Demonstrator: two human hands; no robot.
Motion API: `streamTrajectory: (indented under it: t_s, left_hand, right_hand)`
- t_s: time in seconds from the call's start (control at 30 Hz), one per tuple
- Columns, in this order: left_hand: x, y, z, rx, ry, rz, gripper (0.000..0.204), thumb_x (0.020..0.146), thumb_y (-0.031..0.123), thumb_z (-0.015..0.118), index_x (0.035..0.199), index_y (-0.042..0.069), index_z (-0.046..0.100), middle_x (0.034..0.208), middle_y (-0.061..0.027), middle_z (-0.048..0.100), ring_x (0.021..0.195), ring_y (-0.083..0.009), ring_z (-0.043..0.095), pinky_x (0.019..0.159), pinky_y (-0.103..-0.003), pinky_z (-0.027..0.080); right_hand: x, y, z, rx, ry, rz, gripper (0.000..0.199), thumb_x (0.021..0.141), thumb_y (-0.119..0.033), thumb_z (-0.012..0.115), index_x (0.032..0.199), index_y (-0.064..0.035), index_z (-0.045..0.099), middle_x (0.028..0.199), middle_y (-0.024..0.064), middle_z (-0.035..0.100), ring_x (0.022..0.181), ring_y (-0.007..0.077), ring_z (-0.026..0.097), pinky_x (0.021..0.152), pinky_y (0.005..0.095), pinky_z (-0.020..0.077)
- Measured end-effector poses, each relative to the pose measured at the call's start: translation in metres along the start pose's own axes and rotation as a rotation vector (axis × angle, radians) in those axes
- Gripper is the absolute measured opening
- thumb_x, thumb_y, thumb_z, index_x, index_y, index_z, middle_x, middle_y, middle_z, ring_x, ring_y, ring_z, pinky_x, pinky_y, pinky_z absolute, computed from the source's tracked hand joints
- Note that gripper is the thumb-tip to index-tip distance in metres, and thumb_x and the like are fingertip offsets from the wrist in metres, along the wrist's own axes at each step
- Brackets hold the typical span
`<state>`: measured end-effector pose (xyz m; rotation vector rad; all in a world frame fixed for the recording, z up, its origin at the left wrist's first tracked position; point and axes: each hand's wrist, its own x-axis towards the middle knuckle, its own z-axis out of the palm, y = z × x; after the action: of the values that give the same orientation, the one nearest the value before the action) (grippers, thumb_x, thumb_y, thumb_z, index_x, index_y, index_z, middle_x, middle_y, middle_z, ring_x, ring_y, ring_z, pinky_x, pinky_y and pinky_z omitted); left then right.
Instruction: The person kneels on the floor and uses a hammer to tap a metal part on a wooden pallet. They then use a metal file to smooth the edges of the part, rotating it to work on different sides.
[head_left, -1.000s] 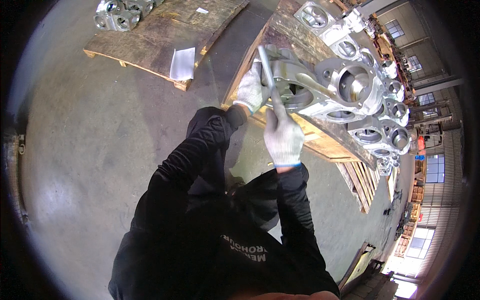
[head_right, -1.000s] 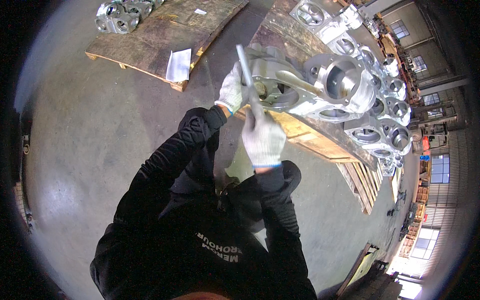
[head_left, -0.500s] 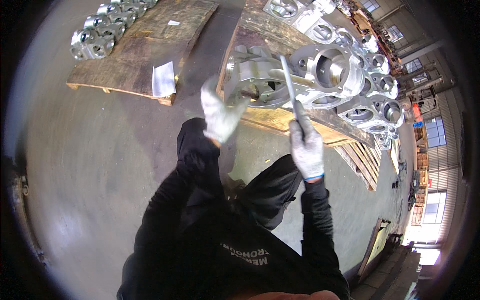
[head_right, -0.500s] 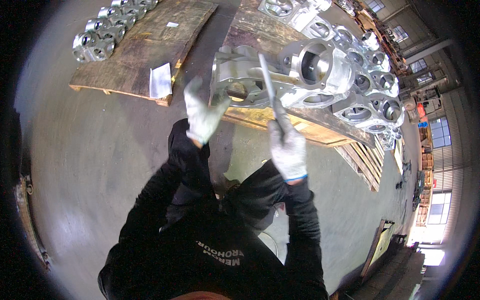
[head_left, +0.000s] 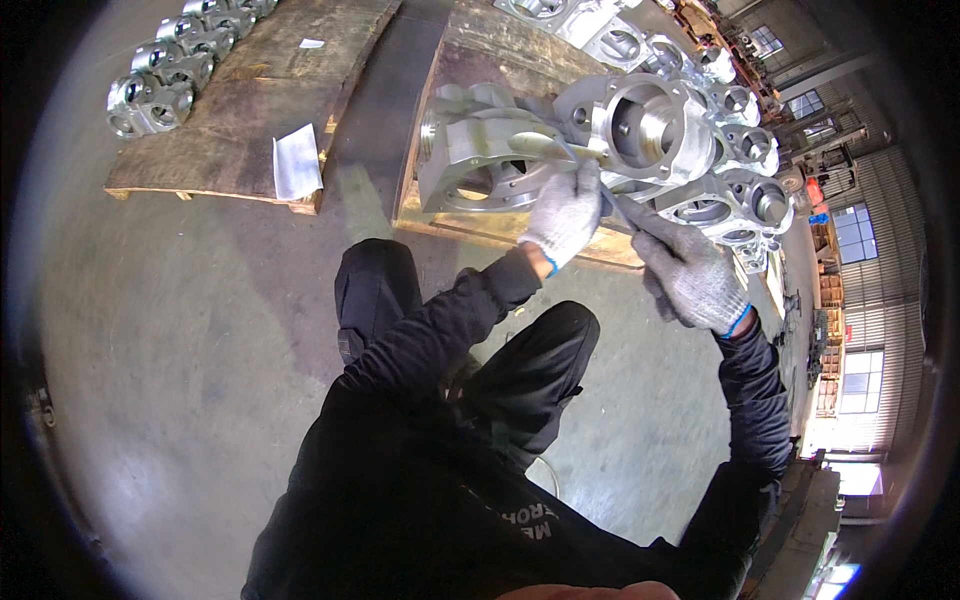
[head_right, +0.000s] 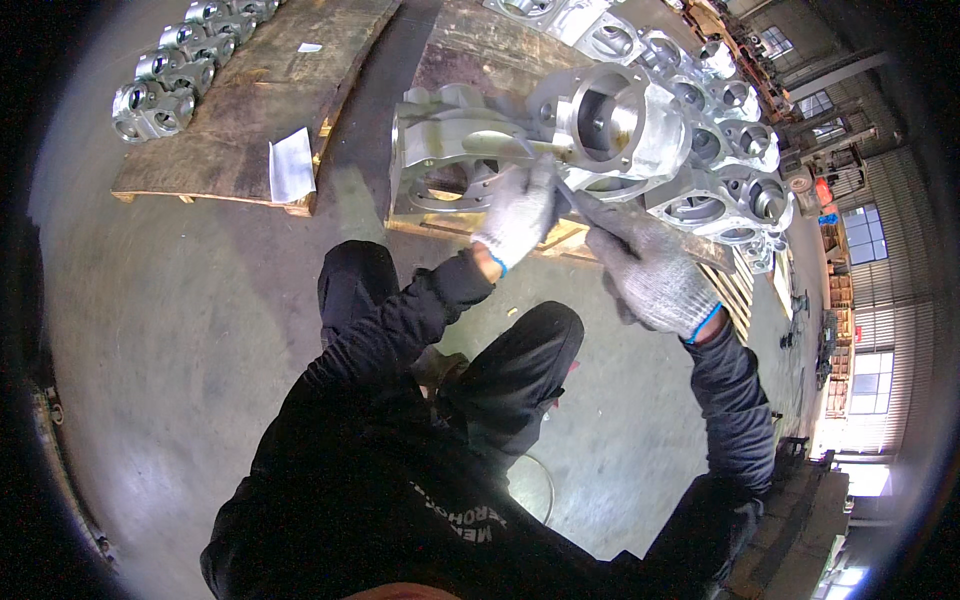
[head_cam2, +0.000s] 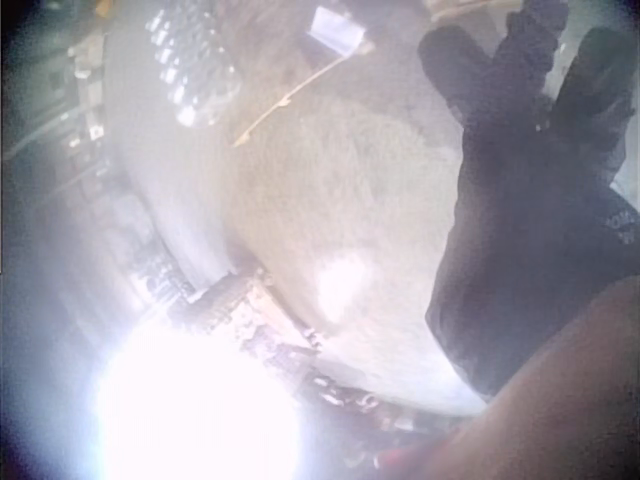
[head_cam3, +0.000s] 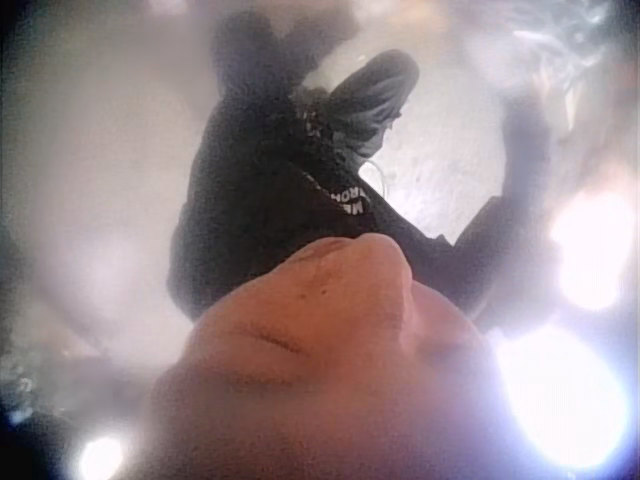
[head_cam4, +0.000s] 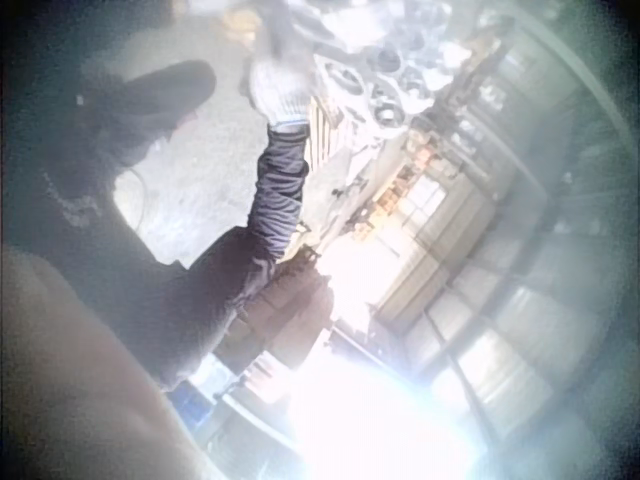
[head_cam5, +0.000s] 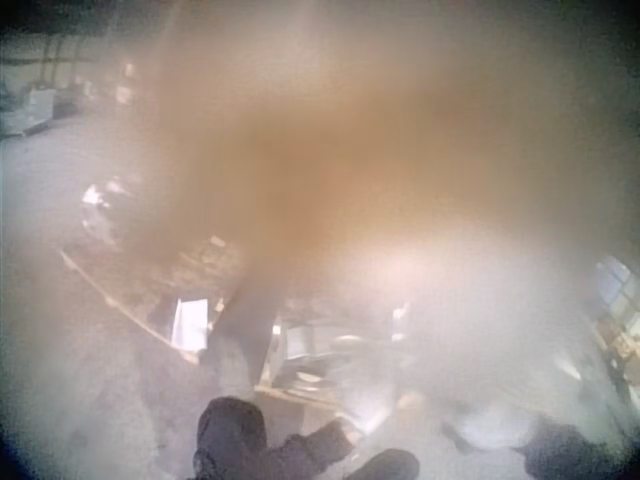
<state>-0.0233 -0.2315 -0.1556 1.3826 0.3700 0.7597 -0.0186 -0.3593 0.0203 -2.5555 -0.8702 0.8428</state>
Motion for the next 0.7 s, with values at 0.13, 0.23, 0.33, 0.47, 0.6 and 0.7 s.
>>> streamTrajectory:
  t_s: [0.13,0.23,0.33,0.47,0.6,0.7]
  left_hand:
    - [0.014,0.012,0.013,-0.003,-0.092,-0.025,0.065,0.108,0.048,0.038,0.076,-0.003,0.065,0.067,-0.0234,0.065,0.066,-0.0427,0.063,0.065,-0.05,0.047]
    - [0.013,0.014,0.004,0.088,-0.033,-0.039,0.064,0.107,0.047,0.039,0.08,-0.004,0.067,0.068,-0.0237,0.066,0.067,-0.0419,0.065,0.065,-0.049,0.047]
    - [0.008,0.022,0.001,-0.01,-0.046,-0.067,0.064,0.107,0.037,0.035,0.068,-0.002,0.067,0.064,-0.0244,0.064,0.071,-0.0445,0.067,0.071,-0.053,0.051]
    - [0.014,0.03,0.007,0.006,-0.089,-0.01,0.064,0.106,0.038,0.036,0.071,-0.006,0.066,0.07,-0.0313,0.063,0.08,-0.0518,0.064,0.076,-0.055,0.051]
    - [0.006,0.02,0.0,-0.067,0.003,-0.084,0.064,0.106,0.038,0.036,0.066,-0.002,0.065,0.068,-0.0268,0.065,0.078,-0.0502,0.065,0.076,-0.056,0.05]
    - [0.008,0.017,0.007,0.006,-0.011,-0.091,0.063,0.106,0.038,0.038,0.065,-0.001,0.064,0.067,-0.0248,0.065,0.077,-0.0494,0.065,0.076,-0.056,0.05]
  right_hand:
    - [0.003,-0.003,-0.013,-0.143,0.052,0.035,0.046,0.108,-0.029,0.048,0.151,-0.0128,0.05,0.061,-0.0013,0.049,0.043,0.0074,0.048,0.04,0.0258,0.0409]
    - [0.004,-0.006,-0.02,-0.141,0.003,0.041,0.048,0.108,-0.032,0.048,0.152,-0.0142,0.049,0.066,0.0031,0.054,0.045,0.0102,0.055,0.044,0.0281,0.0474]
    - [0.003,-0.011,-0.023,-0.131,-0.013,-0.011,0.048,0.108,-0.034,0.048,0.152,-0.0159,0.049,0.068,0.0031,0.054,0.045,0.0096,0.055,0.043,0.027,0.0458]
    - [0.003,-0.015,-0.024,-0.129,-0.01,0.072,0.048,0.107,-0.035,0.049,0.151,-0.015,0.051,0.067,0.0025,0.055,0.044,0.0093,0.053,0.04,0.0269,0.0431]
    - [0.001,-0.015,-0.024,-0.077,-0.041,0.055,0.05,0.107,-0.036,0.051,0.151,-0.0122,0.051,0.066,0.0018,0.054,0.045,0.0092,0.053,0.04,0.027,0.0429]
    - [0.0,-0.012,-0.024,-0.077,-0.043,0.039,0.05,0.107,-0.036,0.051,0.151,-0.0135,0.05,0.067,0.0022,0.053,0.046,0.0089,0.052,0.042,0.0266,0.0435]
